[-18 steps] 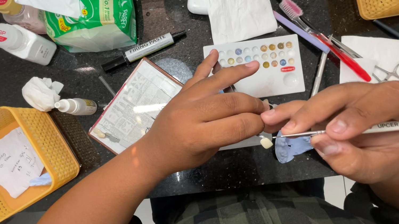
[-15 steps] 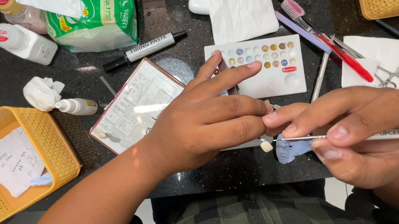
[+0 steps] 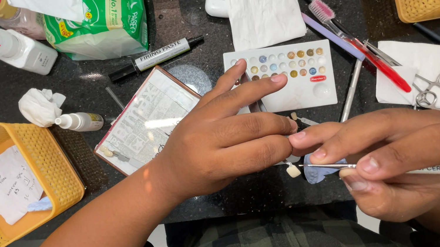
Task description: The person holds a small dental crown in one hand and uses a fine brush to apply and shape porcelain paste on it, periodically dipping the brush into a shade palette and comparing the crown against a VITA shade guide on the desk. They rotate the crown to work on different surfaces and set it down near a blue dental impression.
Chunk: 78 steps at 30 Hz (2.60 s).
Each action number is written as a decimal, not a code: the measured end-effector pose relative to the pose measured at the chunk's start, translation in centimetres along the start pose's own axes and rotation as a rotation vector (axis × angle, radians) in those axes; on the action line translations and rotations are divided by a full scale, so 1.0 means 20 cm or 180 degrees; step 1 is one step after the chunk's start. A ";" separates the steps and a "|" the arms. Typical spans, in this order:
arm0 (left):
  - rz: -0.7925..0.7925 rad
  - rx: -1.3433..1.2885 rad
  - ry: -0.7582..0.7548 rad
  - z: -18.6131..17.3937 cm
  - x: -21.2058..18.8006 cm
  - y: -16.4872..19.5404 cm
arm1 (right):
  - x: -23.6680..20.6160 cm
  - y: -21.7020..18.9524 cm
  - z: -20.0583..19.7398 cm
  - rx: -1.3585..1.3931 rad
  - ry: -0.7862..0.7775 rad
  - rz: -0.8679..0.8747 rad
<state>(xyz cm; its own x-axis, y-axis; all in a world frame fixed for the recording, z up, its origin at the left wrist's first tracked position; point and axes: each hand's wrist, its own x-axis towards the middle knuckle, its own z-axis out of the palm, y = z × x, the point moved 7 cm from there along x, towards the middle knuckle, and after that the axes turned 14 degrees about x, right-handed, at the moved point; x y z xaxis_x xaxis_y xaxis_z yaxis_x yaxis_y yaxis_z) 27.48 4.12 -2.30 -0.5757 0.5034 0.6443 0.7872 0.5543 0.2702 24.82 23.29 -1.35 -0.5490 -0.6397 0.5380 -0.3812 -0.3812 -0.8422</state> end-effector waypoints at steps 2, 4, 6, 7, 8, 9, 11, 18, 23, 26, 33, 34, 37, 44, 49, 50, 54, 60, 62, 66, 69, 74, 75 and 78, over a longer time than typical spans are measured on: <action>-0.0007 -0.0008 -0.0013 -0.17 -0.12 0.14 | -0.02 -0.11 0.22 0.0069 -0.0019 0.0004; -0.0034 -0.0010 -0.0010 -0.32 -0.19 0.27 | -0.01 -0.23 0.40 0.0047 -0.0058 -0.0024; -0.0056 -0.0007 -0.0029 -0.42 -0.29 0.40 | -0.06 -0.32 0.56 0.0041 -0.0078 -0.0026; -0.0060 0.0001 -0.0045 -0.46 -0.32 0.46 | -0.09 -0.37 0.62 0.0041 -0.0082 -0.0020; -0.0063 0.0011 -0.0058 -0.49 -0.35 0.51 | -0.11 -0.41 0.66 0.0040 -0.0090 -0.0015; -0.0084 0.0001 -0.0067 -0.51 -0.36 0.56 | -0.13 -0.45 0.69 0.0014 -0.0086 -0.0008; -0.0130 -0.0010 -0.0084 -0.51 -0.38 0.66 | -0.19 -0.53 0.75 -0.0031 -0.0085 0.0000; -0.0071 0.0012 -0.0102 -0.74 -0.56 0.93 | -0.25 -0.72 1.06 -0.0115 -0.0333 -0.0111; -0.0063 0.0005 -0.0093 -0.88 -0.66 1.11 | -0.29 -0.87 1.26 -0.0269 -0.0408 -0.0159; -0.0044 -0.0006 -0.0096 -0.93 -0.73 1.18 | -0.33 -0.91 1.37 -0.0219 -0.0404 -0.0178; -0.0042 0.0000 -0.0102 -0.95 -0.86 1.25 | -0.39 -0.91 1.51 -0.0221 -0.0350 -0.0121; -0.0039 -0.0007 -0.0101 -0.96 -0.87 1.26 | -0.40 -0.91 1.52 -0.0155 -0.0348 -0.0133; -0.0011 -0.0003 -0.0090 -0.98 -0.87 1.28 | -0.40 -0.93 1.53 -0.0076 -0.0306 -0.0135; -0.0043 -0.0018 -0.0092 -1.05 -0.85 1.34 | -0.39 -1.01 1.57 -0.0080 -0.0239 -0.0043; -0.0034 -0.0046 -0.0119 -1.09 -0.84 1.37 | -0.38 -1.06 1.59 -0.0140 -0.0252 -0.0050; -0.0028 -0.0052 -0.0125 -1.09 -0.83 1.38 | -0.38 -1.07 1.59 -0.0192 -0.0262 -0.0059; -0.0043 -0.0065 -0.0090 -1.10 -0.81 1.40 | -0.37 -1.10 1.58 -0.0125 -0.0281 -0.0126; -0.0056 -0.0068 -0.0077 -1.11 -0.78 1.45 | -0.39 -1.16 1.58 -0.0132 -0.0281 -0.0114; -0.0071 -0.0050 -0.0074 -1.12 -0.77 1.46 | -0.39 -1.18 1.58 -0.0127 -0.0278 -0.0153; -0.0112 -0.0049 -0.0077 -1.12 -0.75 1.50 | -0.40 -1.22 1.57 -0.0120 -0.0257 -0.0156; -0.0105 -0.0060 -0.0079 -1.12 -0.74 1.52 | -0.41 -1.24 1.57 -0.0059 -0.0267 -0.0156; -0.0094 -0.0058 -0.0073 -1.12 -0.73 1.54 | -0.43 -1.27 1.56 -0.0122 -0.0301 -0.0195; -0.0091 -0.0059 -0.0068 -1.12 -0.72 1.55 | -0.43 -1.27 1.56 -0.0127 -0.0311 -0.0202; -0.0088 -0.0057 -0.0064 -1.12 -0.71 1.57 | -0.45 -1.29 1.55 -0.0088 -0.0325 -0.0203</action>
<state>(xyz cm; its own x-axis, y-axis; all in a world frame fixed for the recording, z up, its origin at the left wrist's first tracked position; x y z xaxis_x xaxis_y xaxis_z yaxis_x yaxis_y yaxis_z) 65.33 -0.42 13.07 -0.6016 0.5013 0.6219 0.7746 0.5563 0.3008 62.58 18.24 14.44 -0.4447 -0.6799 0.5831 -0.4341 -0.4057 -0.8043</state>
